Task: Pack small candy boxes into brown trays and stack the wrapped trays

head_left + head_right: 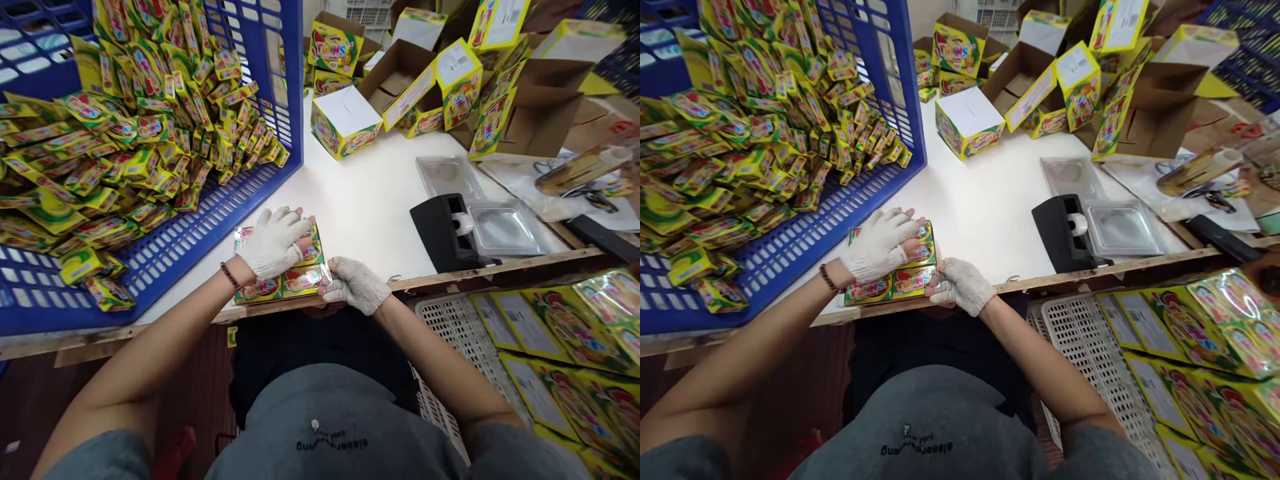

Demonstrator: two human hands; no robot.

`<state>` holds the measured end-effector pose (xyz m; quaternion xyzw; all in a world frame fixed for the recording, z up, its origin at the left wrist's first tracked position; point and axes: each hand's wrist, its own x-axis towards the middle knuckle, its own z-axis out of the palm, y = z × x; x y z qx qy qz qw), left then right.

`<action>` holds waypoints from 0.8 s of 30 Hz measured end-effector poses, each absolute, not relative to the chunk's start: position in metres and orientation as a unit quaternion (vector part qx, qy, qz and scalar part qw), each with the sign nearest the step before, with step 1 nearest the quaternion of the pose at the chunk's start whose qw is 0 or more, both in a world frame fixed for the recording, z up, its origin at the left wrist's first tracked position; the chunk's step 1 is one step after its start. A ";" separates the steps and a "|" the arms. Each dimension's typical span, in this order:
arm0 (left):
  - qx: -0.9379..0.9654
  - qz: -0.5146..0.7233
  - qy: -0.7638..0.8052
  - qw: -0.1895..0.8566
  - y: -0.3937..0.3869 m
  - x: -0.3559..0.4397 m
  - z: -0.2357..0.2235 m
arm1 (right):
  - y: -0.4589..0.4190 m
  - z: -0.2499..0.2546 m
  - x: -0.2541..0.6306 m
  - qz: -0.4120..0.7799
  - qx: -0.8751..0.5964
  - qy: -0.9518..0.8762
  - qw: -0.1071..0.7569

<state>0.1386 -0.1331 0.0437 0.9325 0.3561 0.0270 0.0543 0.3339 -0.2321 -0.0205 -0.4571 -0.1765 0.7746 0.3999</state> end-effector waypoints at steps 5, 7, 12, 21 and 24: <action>0.934 -0.027 0.356 0.023 -0.127 0.161 0.017 | -0.239 -0.021 0.332 0.764 -0.473 -0.177 0.401; 0.934 -0.020 0.356 0.019 -0.128 0.160 0.012 | -0.241 -0.018 0.332 0.748 -0.494 -0.198 0.396; 0.932 -0.024 0.363 0.013 -0.130 0.159 0.011 | -0.250 -0.012 0.335 0.670 -0.564 -0.283 0.391; 0.926 -0.098 0.364 0.027 -0.125 0.161 0.023 | -0.260 -0.015 0.328 0.666 -0.589 -0.295 0.350; 0.929 -0.082 0.359 0.030 -0.128 0.162 0.022 | -0.263 -0.019 0.331 0.675 -0.578 -0.288 0.358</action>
